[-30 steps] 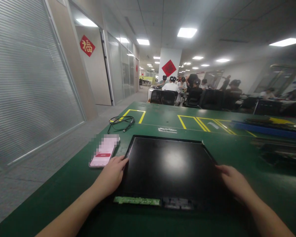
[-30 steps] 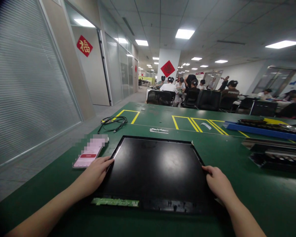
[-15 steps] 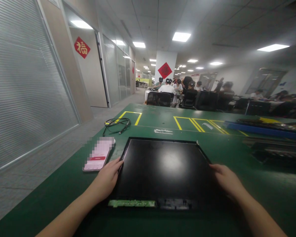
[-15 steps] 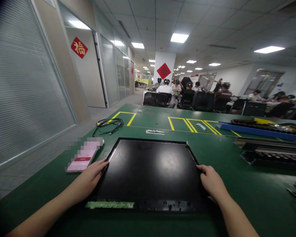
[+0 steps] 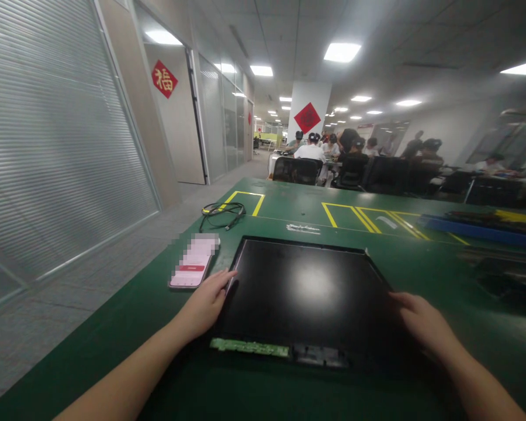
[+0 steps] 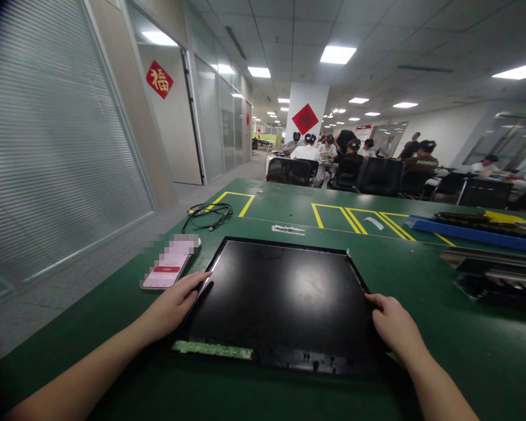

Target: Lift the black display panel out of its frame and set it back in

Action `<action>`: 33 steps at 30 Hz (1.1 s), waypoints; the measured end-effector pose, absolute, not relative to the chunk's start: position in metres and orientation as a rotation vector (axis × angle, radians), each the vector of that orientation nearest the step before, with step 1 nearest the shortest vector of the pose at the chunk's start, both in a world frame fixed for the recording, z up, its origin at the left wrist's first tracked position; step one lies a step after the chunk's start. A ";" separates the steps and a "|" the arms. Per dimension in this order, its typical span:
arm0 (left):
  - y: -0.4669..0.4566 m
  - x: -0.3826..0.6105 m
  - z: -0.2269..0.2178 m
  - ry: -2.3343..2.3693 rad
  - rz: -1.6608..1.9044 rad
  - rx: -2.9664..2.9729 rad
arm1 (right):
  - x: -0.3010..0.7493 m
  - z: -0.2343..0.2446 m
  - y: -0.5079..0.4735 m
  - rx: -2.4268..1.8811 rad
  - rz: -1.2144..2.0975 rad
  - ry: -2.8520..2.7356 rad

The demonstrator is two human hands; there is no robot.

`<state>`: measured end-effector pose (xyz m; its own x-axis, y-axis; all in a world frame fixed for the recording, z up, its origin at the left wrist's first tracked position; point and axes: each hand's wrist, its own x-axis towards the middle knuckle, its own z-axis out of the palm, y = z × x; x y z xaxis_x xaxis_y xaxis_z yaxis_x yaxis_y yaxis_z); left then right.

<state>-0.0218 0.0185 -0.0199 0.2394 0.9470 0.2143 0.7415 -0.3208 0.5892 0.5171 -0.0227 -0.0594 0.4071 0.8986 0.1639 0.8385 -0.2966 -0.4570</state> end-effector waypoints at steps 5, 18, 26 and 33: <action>0.013 -0.020 -0.006 1.482 0.840 1.929 | 0.526 -0.061 -0.020 -2.215 0.291 -1.449; 0.001 0.002 0.020 1.309 0.972 0.924 | 0.523 -0.063 -0.021 -2.253 0.278 -1.429; 0.001 0.010 0.025 1.276 1.095 0.690 | 0.523 -0.063 -0.021 -2.251 0.253 -1.430; 0.005 0.011 0.017 1.200 1.212 0.598 | 0.516 -0.055 -0.022 -2.287 0.292 -1.450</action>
<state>0.0109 0.0054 0.0166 -0.0990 0.9232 -0.3712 -0.3807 0.3095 0.8714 0.5164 -0.0222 -0.0549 0.4357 0.8991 0.0438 0.8120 -0.3715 -0.4501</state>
